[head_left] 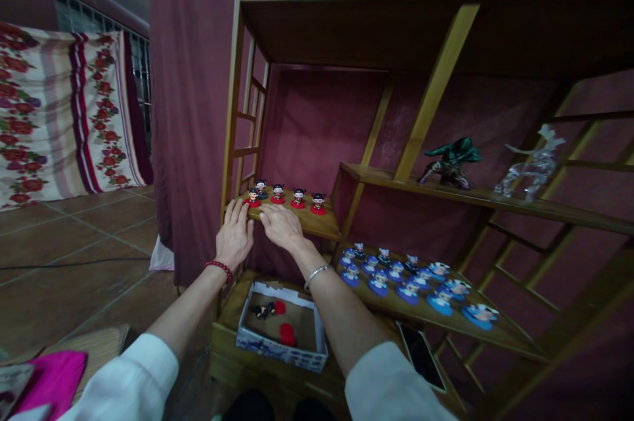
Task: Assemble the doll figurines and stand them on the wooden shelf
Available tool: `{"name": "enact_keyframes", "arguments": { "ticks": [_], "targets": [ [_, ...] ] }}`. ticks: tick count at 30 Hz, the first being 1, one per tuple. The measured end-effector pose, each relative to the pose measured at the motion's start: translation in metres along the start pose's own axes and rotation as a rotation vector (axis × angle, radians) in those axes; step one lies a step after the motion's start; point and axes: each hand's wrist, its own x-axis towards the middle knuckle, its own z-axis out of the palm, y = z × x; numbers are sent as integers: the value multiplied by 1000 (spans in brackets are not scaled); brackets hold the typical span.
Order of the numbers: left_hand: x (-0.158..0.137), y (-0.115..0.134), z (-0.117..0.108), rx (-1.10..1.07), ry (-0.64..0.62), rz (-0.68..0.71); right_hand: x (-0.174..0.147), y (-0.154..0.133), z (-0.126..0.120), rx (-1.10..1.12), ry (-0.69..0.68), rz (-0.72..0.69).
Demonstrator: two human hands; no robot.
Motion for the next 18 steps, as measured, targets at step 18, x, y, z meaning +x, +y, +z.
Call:
{"name": "enact_keyframes", "arguments": {
  "ticks": [18],
  "targets": [
    [-47,23,8,-136,-33,15,-30,-2,13,287,194,-109]
  ]
}}
